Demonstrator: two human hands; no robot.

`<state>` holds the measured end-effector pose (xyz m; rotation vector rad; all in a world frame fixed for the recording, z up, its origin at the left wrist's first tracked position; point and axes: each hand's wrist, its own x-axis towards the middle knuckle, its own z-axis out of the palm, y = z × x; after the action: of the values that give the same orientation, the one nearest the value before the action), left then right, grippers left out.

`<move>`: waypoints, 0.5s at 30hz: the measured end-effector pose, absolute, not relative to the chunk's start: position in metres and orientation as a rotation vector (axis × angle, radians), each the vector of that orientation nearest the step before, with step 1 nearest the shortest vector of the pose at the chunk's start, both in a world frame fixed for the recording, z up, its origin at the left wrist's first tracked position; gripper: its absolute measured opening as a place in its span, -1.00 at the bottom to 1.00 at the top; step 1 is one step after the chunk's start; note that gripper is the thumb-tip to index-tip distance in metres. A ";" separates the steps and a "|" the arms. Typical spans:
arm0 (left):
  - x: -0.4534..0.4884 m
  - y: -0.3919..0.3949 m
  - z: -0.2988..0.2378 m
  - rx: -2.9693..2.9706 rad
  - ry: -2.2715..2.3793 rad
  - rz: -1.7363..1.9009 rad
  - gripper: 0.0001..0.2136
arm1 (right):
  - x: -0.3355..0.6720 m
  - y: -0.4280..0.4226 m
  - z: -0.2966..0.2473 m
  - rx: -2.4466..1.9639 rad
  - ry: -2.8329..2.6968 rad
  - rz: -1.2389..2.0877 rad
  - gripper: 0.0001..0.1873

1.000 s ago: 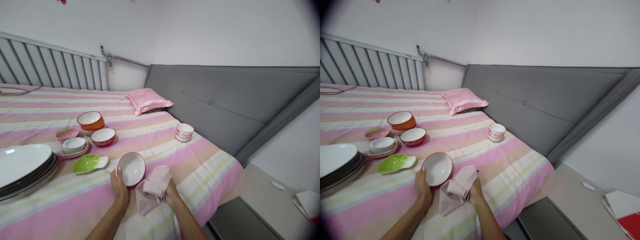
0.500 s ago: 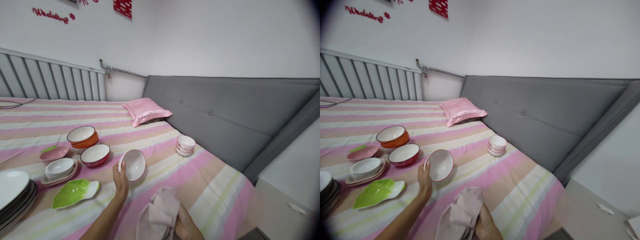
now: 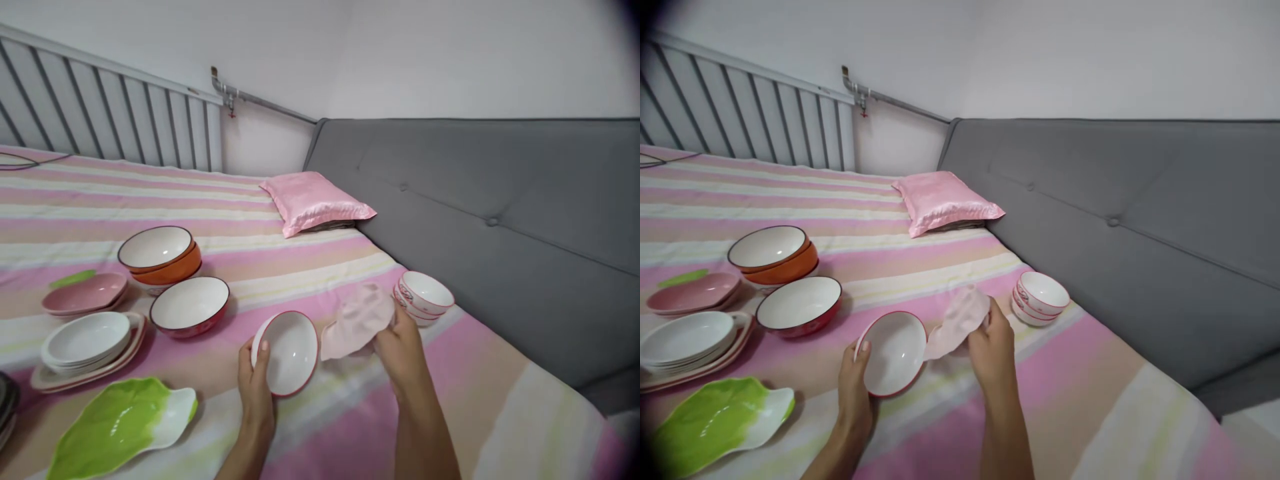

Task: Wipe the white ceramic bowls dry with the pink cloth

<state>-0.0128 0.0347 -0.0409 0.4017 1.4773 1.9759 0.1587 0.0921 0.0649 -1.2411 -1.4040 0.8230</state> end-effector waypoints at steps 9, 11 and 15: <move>-0.006 0.037 -0.047 0.302 1.403 1.961 -0.60 | 0.162 0.123 0.007 -1.771 -1.742 0.363 -0.42; -0.004 0.038 -0.046 0.263 1.394 1.972 -0.61 | 0.166 0.123 0.014 -1.776 -1.736 0.279 -0.52; -0.002 0.039 -0.042 0.175 1.346 2.026 -0.61 | 0.166 0.111 0.032 -1.596 -1.827 0.487 -0.65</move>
<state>-0.0015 0.0391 -0.0420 0.1750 1.3456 2.0264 0.1660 0.1105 0.0316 -1.5955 -1.8271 0.4872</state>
